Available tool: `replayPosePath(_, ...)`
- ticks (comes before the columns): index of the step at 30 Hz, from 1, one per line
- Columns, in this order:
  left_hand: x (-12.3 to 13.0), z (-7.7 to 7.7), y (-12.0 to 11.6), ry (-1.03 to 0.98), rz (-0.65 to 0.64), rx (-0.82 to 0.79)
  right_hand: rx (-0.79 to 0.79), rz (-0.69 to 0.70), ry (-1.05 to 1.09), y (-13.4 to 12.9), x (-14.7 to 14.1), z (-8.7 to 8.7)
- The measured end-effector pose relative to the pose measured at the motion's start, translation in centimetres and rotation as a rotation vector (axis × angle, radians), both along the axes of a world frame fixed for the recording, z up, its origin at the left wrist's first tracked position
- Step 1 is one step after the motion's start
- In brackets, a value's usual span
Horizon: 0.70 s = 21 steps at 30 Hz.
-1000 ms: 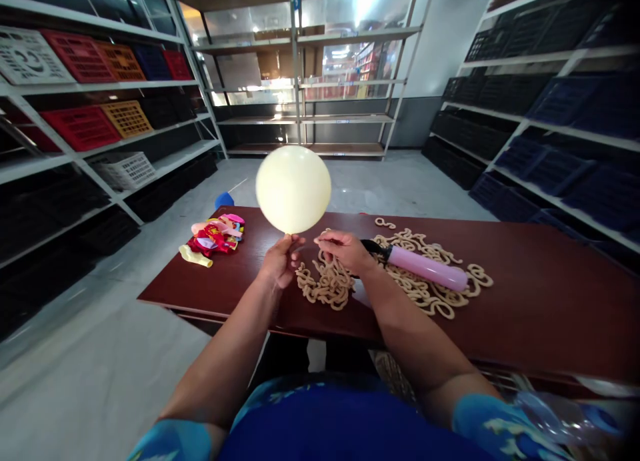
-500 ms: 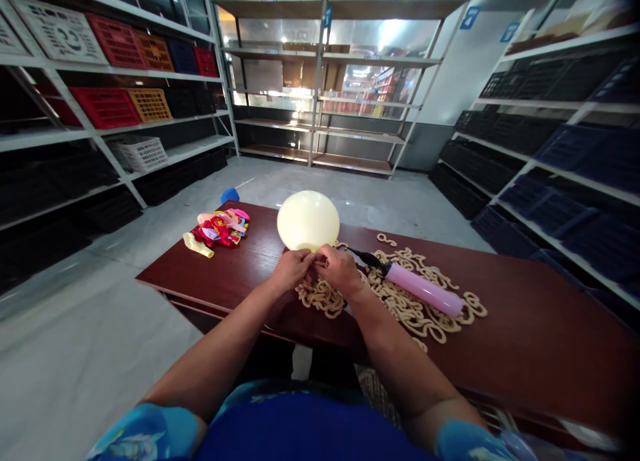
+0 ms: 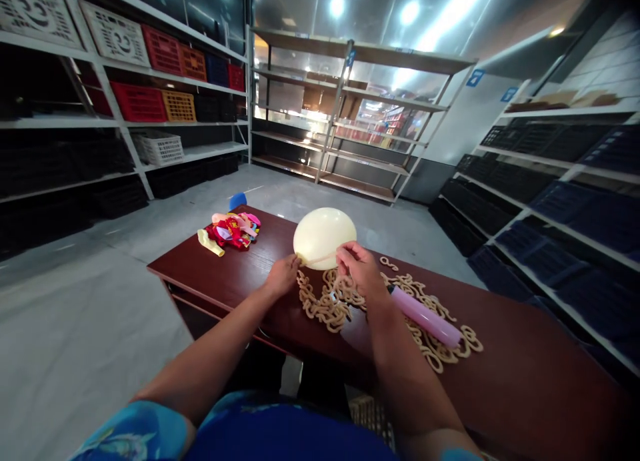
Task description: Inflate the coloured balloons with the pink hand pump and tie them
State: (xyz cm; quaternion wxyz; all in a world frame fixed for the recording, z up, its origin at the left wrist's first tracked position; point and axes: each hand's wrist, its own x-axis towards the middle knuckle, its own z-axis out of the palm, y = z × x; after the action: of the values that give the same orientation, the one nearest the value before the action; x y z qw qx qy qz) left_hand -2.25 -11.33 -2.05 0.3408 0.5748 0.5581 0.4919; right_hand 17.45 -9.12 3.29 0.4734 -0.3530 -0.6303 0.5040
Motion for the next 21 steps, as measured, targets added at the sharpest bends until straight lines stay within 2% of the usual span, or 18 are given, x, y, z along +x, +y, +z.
replayPosePath(3, 0.1, -0.6, 0.0, -0.007, -0.015, -0.027, 0.036, -0.002, 0.064, 0.2, -1.2, 2.4)
replayPosePath(6, 0.5, -1.1, 0.0, -0.040, -0.005, -0.073, 0.070, 0.022, 0.093, 1.0, -3.7, 4.5)
replayPosePath(11, 0.7, -1.9, 0.4, -0.296, 0.078, -0.179, 0.157, 0.055, 0.132, 3.0, -7.9, 8.7)
replayPosePath(13, 0.7, -2.2, 0.7, -0.370, 0.118, -0.208, 0.212, 0.061, 0.121, 3.6, -8.7, 10.3)
replayPosePath(15, 0.6, -2.2, 0.9, -0.531, 0.146, -0.289, 0.258, 0.070, 0.095, 3.8, -9.2, 11.4)
replayPosePath(18, 0.4, -1.7, 1.3, -0.861, 0.116, -0.453, 0.255, 0.140, -0.032, 3.7, -9.6, 11.3)
replayPosePath(21, -0.2, -0.7, 1.5, -1.000, 0.046, -0.505, 0.191, 0.202, -0.226, 3.1, -9.5, 9.1)
